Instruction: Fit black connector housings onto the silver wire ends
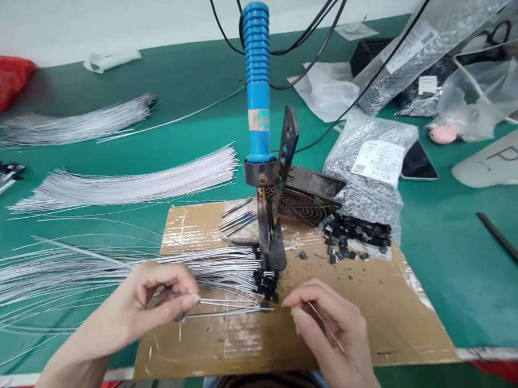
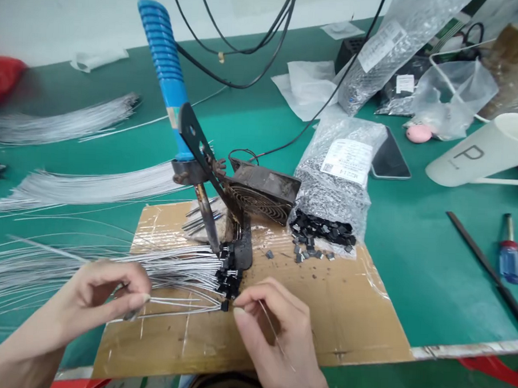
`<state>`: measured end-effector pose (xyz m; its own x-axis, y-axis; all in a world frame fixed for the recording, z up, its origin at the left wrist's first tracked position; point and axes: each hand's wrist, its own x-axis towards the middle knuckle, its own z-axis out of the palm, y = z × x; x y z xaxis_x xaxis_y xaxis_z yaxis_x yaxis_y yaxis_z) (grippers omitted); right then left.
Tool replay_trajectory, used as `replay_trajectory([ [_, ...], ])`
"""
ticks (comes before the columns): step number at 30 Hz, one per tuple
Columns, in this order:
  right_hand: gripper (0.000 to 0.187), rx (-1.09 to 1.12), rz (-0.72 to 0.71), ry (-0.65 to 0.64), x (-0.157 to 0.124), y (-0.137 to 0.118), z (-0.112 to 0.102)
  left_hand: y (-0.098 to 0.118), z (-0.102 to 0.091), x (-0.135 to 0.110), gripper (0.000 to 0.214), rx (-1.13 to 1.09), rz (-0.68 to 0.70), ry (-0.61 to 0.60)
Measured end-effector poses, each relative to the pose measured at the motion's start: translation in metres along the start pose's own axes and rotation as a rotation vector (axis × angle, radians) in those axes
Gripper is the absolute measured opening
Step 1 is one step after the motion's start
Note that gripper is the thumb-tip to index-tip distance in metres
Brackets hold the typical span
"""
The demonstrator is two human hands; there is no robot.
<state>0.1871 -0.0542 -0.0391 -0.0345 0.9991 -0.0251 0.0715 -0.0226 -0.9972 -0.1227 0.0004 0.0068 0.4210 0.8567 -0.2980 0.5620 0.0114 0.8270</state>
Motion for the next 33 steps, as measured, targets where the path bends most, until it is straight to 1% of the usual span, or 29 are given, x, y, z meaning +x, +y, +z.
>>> replay_trajectory([
  [3, 0.013, 0.027, -0.028, -0.065, 0.004, -0.002, 0.007, 0.001, 0.009, 0.000, 0.023, -0.020, -0.014, -0.031],
  [5, 0.017, 0.012, -0.076, -0.076, 0.006, -0.001, 0.007, 0.004, 0.011, 0.000, 0.024, -0.033, -0.023, -0.034],
  [8, 0.020, 0.000, -0.120, -0.070, 0.005, 0.004, 0.008, 0.008, 0.014, 0.002, 0.023, -0.065, -0.023, -0.002],
  [11, 0.019, 0.029, -0.109, -0.060, 0.004, 0.008, 0.012, 0.012, 0.020, 0.004, 0.023, -0.110, -0.050, 0.015],
  [14, 0.019, 0.058, -0.067, -0.053, 0.005, 0.010, 0.016, 0.013, 0.026, 0.006, 0.023, -0.144, -0.084, 0.000],
  [17, 0.019, 0.070, -0.020, -0.057, 0.007, 0.009, 0.017, 0.013, 0.027, 0.007, 0.024, -0.168, -0.085, -0.018],
  [20, 0.021, 0.067, -0.040, -0.074, 0.008, 0.008, 0.015, 0.014, 0.026, 0.007, 0.026, -0.152, -0.069, -0.034],
  [23, 0.021, 0.039, -0.093, -0.104, 0.008, 0.007, 0.012, 0.021, 0.029, 0.007, 0.027, -0.039, -0.060, -0.038],
  [25, 0.019, 0.012, -0.111, -0.116, 0.008, 0.007, 0.011, 0.028, 0.039, 0.007, 0.017, 0.079, -0.039, -0.008],
  [26, 0.018, -0.002, -0.126, -0.118, 0.008, 0.007, 0.011, 0.032, 0.046, 0.007, 0.010, 0.126, -0.016, 0.032],
  [28, 0.016, -0.031, -0.161, -0.114, 0.008, 0.006, 0.011, 0.040, 0.063, 0.007, 0.021, 0.181, 0.049, 0.093],
  [29, 0.016, -0.045, -0.178, -0.112, 0.009, 0.005, 0.011, 0.042, 0.072, 0.008, 0.021, 0.176, 0.072, 0.108],
  [31, 0.017, -0.069, -0.198, -0.106, 0.010, 0.005, 0.012, 0.045, 0.087, 0.011, 0.012, 0.131, 0.099, 0.123],
  [33, 0.018, -0.084, -0.200, -0.096, 0.010, 0.004, 0.013, 0.044, 0.097, 0.014, 0.014, 0.088, 0.058, 0.120],
])
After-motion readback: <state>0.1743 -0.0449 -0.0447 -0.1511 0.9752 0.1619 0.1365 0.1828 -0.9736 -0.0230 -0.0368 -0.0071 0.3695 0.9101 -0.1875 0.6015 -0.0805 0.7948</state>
